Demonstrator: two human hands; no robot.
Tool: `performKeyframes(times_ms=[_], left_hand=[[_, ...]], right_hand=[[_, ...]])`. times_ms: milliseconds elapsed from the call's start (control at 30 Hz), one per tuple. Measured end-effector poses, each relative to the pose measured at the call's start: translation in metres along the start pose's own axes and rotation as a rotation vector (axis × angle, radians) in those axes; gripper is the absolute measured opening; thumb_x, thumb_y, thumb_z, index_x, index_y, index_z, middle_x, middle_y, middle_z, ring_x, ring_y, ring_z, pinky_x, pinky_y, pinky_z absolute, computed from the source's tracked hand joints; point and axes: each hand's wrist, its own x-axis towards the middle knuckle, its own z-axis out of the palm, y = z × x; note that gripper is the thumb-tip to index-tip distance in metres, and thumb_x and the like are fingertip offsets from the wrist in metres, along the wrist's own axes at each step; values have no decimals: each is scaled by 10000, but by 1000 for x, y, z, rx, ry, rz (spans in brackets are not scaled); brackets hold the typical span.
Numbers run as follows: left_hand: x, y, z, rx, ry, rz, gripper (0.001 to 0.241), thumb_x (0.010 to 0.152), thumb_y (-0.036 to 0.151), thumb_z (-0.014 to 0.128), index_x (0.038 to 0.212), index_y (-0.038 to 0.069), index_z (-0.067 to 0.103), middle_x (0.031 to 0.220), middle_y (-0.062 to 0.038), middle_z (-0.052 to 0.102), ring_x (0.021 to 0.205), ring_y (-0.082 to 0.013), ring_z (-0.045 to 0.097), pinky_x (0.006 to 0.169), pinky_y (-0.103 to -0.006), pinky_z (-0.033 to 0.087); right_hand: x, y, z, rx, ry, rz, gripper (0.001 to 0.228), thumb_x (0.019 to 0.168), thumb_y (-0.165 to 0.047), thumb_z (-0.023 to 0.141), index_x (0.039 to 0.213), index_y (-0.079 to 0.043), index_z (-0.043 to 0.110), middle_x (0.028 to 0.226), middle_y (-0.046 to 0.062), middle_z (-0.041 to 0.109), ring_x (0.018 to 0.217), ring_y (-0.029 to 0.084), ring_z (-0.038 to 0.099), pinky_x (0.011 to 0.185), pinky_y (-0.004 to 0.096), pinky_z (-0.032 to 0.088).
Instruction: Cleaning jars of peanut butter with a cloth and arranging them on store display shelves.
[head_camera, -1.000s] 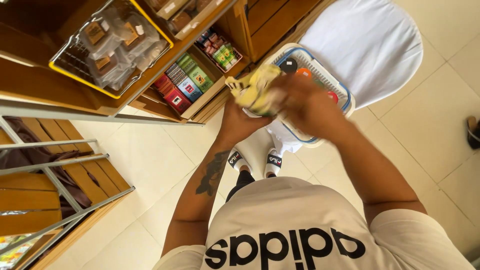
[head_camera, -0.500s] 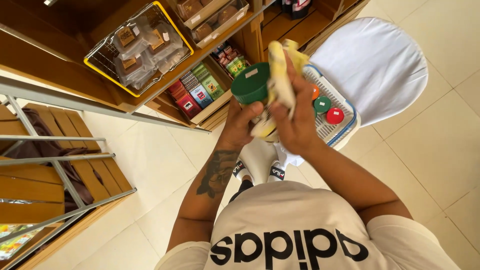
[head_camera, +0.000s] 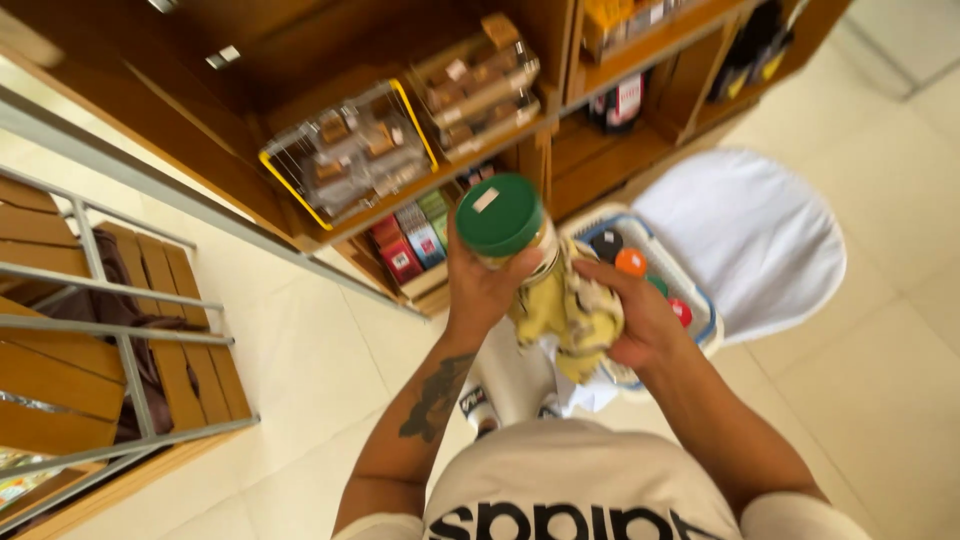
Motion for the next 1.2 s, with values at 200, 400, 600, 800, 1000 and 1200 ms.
performKeyframes(times_ms=[200,400,600,800,1000,1200], left_hand=[[9,44,-6,-59,91,-39,790,754,177,920,1409,66,494,1296,-109,638,1249,-180,540,1161,-439,399],[24,76,-18,22,137,6,878,657,189,976,1386,65,502,1255,-121,650,1189,-182,570,1112,-440,437],[58,119,-62,-5,155,72,780,765,179,930,1400,67,493,1223,-103,668,1165,-144,577,1064,-407,483],[88,167,-71,3,102,149,798,765,221,937,1418,82,501,1199,-112,684,1158,-147,591,1046,-415,498],[113,215,-77,71,-4,115,869,803,275,874,1476,11,393,1323,-221,598,1292,-300,541,1114,-504,447],[145,238,-94,210,-13,211,819,818,307,842,1445,-8,419,1296,-220,623,1241,-300,586,1066,-479,481]], right_hand=[[0,-5,24,-100,-48,-352,532,847,8,608,1377,-35,600,1148,233,706,986,380,720,886,564,577],[-23,36,58,-338,-130,-420,686,826,112,586,1489,-52,519,1306,316,660,1110,428,679,919,602,563],[-38,4,105,-898,-334,-801,772,760,82,678,1508,-45,535,1204,167,720,1082,236,639,949,439,552],[-47,14,184,-1296,-350,-1256,676,876,-136,782,1503,-75,538,1233,230,699,1212,388,649,1021,534,494],[-26,34,229,-1208,-301,-1518,706,864,-122,820,1495,-10,524,1213,243,726,1196,369,663,980,495,534],[-10,26,261,-1242,-331,-1580,655,887,-125,792,1466,30,527,1224,255,715,1158,357,668,958,469,535]])
